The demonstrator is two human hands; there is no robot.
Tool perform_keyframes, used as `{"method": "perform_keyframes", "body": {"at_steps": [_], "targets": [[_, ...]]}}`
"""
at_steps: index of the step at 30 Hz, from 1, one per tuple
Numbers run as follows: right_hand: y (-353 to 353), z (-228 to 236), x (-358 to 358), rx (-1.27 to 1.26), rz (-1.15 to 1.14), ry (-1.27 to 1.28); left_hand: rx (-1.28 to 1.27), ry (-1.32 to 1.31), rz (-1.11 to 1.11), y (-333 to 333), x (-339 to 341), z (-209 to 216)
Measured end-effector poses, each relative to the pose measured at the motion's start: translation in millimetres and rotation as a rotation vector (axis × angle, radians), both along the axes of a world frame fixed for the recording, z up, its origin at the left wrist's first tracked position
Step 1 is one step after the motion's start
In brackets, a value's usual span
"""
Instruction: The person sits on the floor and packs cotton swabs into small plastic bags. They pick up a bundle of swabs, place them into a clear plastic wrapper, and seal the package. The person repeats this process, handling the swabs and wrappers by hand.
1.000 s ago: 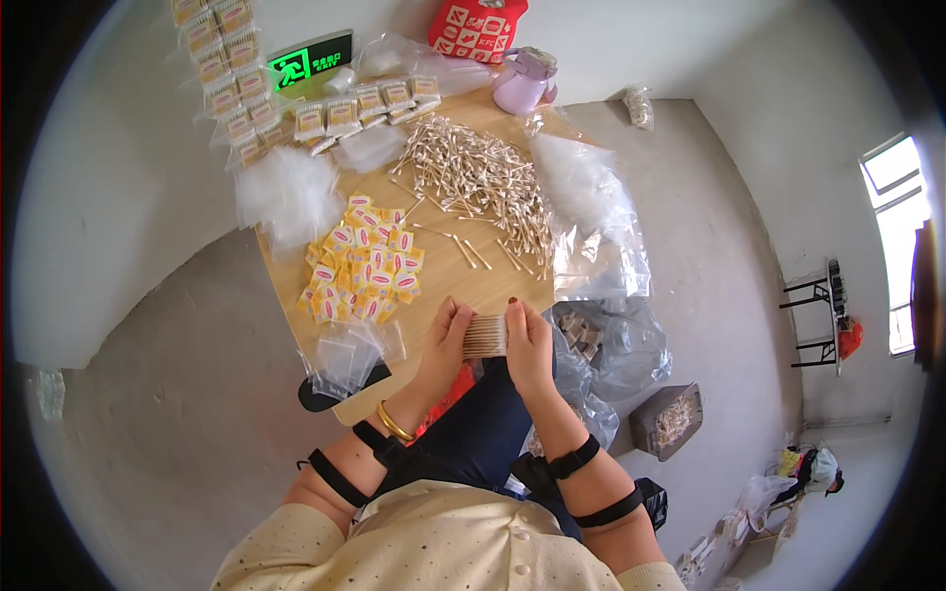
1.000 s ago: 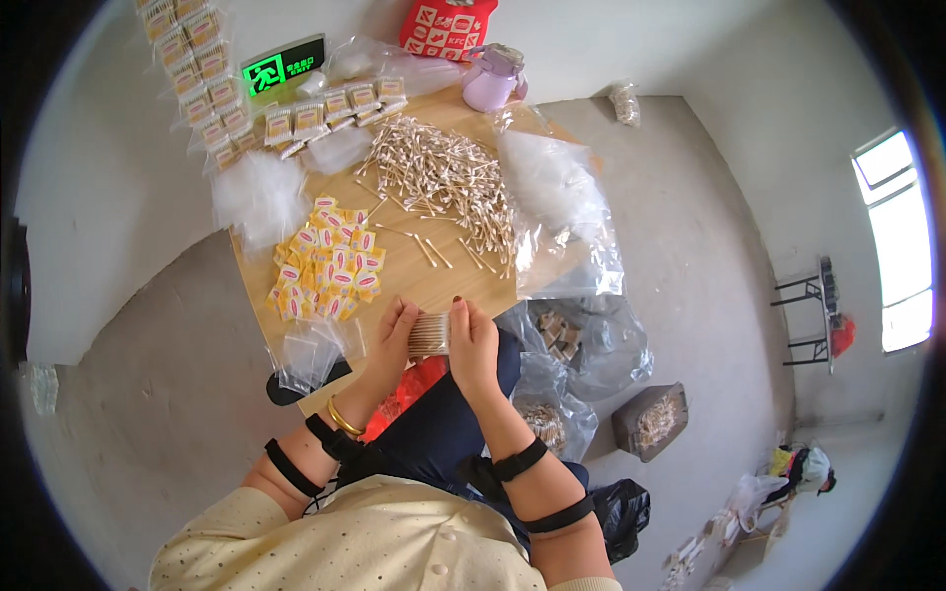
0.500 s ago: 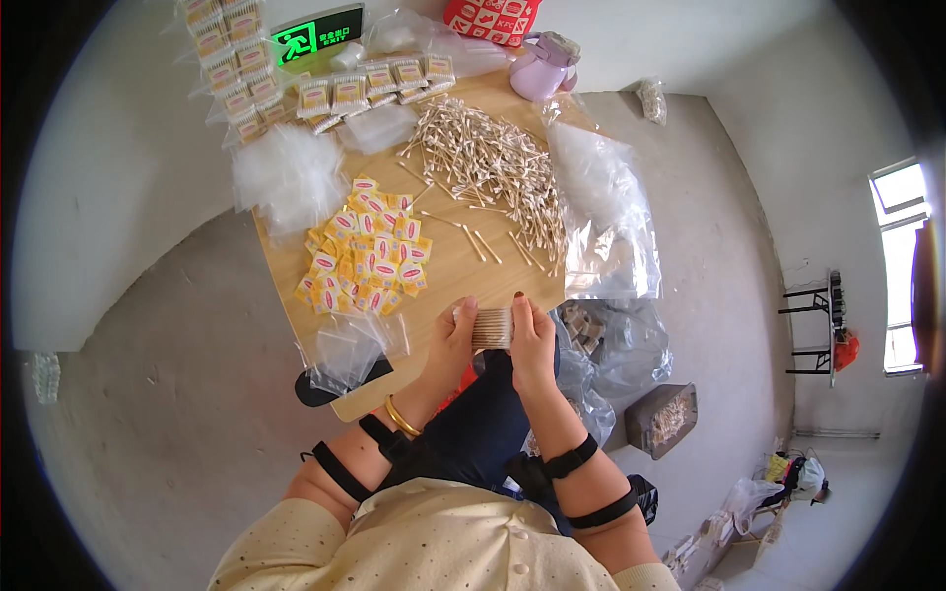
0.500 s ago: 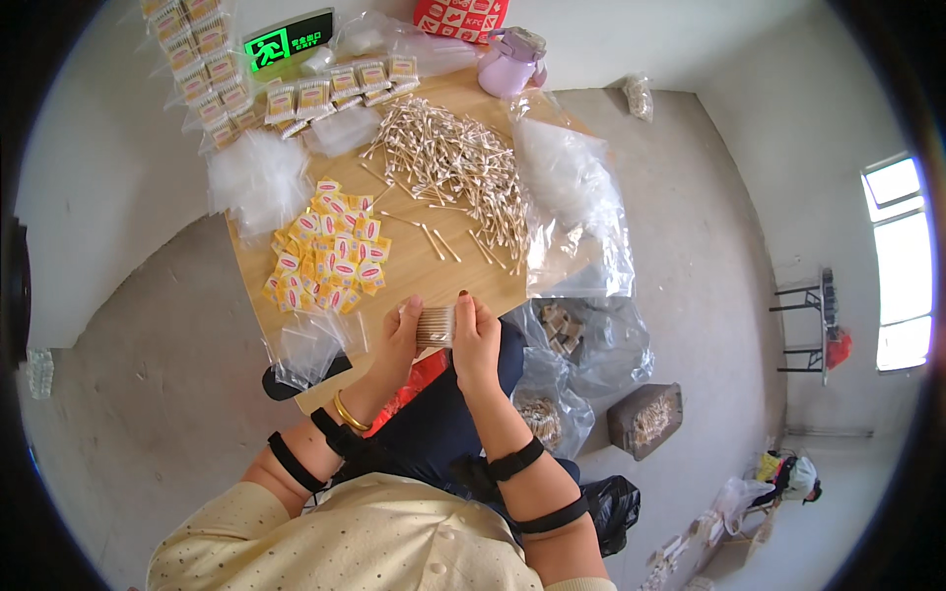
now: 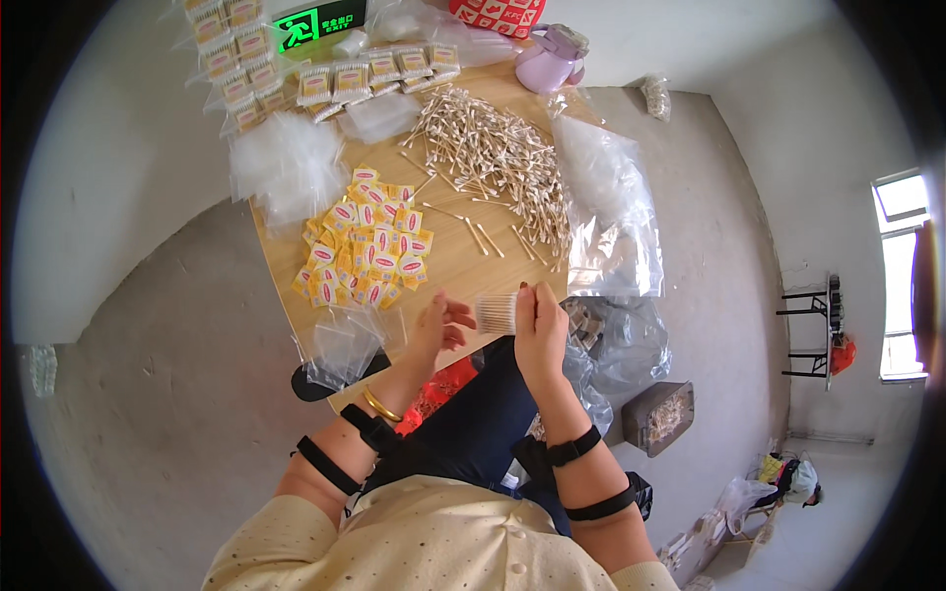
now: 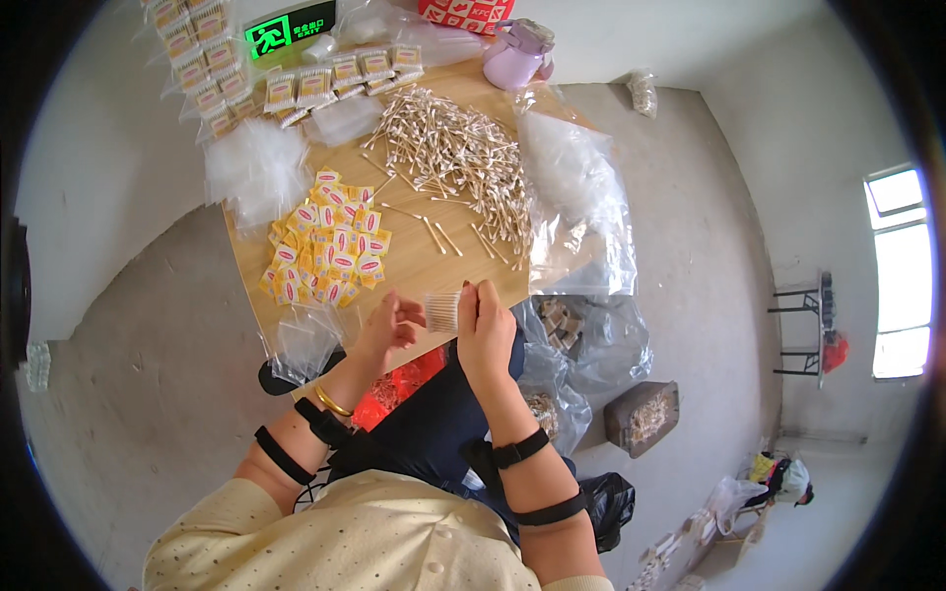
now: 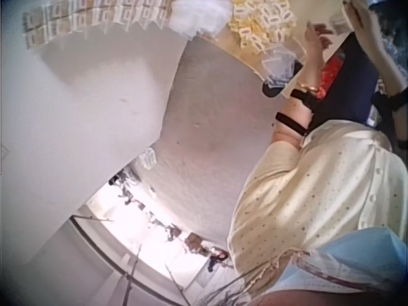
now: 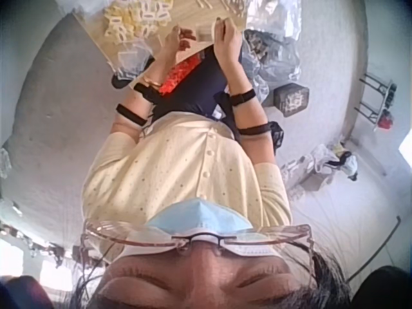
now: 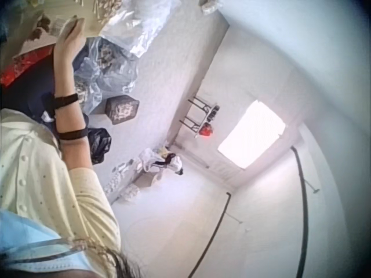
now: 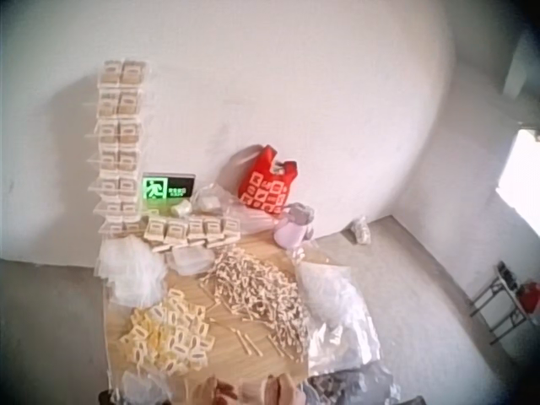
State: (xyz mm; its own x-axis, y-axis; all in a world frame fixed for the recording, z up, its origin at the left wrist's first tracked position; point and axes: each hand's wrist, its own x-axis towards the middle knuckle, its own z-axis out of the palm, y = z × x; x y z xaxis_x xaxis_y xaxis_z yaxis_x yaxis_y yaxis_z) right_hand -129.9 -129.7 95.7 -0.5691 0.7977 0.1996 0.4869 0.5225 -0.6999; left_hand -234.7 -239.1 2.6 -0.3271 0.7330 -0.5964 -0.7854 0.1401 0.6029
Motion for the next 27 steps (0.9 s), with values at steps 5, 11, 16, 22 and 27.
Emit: {"method": "perform_keyframes", "body": {"at_steps": [5,11,16,22,27], "targets": [[18,-46,-6,0.349,0.073,-0.157,-0.075,0.110,0.017,-23,-7,-14],[33,-50,-11,0.323,0.105,-0.262,-0.078,0.125,-0.021,-32,-2,-14],[37,-67,-1,0.351,0.069,-0.284,-0.057,0.155,-0.047,-27,-2,0],[40,-67,5,0.285,0.033,-0.278,-0.022,0.176,-0.101,-20,4,9],[41,-35,4,0.148,-0.016,-0.119,0.068,0.121,-0.226,-10,20,15]]}}
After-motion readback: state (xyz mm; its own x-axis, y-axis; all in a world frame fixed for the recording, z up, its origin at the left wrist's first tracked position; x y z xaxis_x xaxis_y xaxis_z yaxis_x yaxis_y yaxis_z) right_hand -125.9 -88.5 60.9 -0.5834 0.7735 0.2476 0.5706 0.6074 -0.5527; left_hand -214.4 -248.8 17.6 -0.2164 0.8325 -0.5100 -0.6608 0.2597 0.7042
